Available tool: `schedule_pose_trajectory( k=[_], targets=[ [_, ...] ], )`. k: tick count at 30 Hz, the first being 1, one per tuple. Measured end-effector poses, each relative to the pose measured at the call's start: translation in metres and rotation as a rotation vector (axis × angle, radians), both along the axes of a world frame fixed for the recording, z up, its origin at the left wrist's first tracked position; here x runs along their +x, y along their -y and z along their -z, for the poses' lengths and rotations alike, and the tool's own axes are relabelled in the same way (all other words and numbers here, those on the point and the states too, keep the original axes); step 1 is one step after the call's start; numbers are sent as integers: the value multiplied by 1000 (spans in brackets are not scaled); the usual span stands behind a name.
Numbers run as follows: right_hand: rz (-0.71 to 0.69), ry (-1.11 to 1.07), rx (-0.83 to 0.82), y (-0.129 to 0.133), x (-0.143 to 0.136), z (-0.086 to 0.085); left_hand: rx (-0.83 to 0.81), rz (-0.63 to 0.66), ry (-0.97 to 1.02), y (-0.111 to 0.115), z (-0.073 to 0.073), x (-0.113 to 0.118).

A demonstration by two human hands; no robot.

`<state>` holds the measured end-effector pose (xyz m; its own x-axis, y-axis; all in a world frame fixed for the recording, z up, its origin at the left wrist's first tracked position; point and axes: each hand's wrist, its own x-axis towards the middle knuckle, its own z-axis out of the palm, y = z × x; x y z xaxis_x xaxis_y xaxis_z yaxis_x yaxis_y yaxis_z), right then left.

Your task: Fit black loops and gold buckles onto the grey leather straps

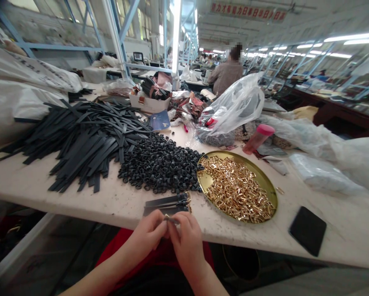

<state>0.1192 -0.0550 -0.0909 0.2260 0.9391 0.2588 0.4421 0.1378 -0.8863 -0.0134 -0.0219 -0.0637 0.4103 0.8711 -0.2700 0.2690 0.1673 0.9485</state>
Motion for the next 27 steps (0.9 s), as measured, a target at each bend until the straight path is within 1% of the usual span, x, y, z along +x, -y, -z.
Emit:
schedule_pose_trajectory(
  k=[2,4,6,8,10,11,13,14,16,18,20,22,24,25,27],
  targets=[
    [-62,-155,-167,2,1,-5,46,68,-38,5,-5,-4],
    [-158,-354,-274,5,-1,-11,35,121,-43,7,-8,-7],
    [-236,-474,-276,7,-2,-15,-9,112,-24,7,-9,-8],
    [-291,-465,-266,6,0,-17,-50,81,17,4,-8,-9],
    [-350,-358,-284,-2,8,-18,-23,91,36,-1,-5,-10],
    [-350,-277,-287,-9,14,-19,17,102,26,-4,-3,-11],
    [-259,-45,-257,-30,25,-21,99,92,-19,-11,3,-13],
    [-185,111,-230,-42,29,-21,118,63,-40,-15,6,-13],
    [-58,467,-201,-66,31,-20,103,-5,-58,-24,11,-14],
    [-9,787,-235,-87,25,-17,75,-44,-52,-33,16,-14],
    [17,980,-284,-100,14,-11,50,-68,-42,-40,19,-14],
    [36,1048,-294,-106,7,-6,31,-91,-35,-46,22,-15],
    [40,1006,-269,-106,7,-4,27,-109,-26,-50,24,-15],
    [30,933,-249,-104,9,-6,33,-121,-20,-53,24,-15],
    [-27,657,-226,-99,15,-11,39,-153,2,-57,23,-13]
  ],
)
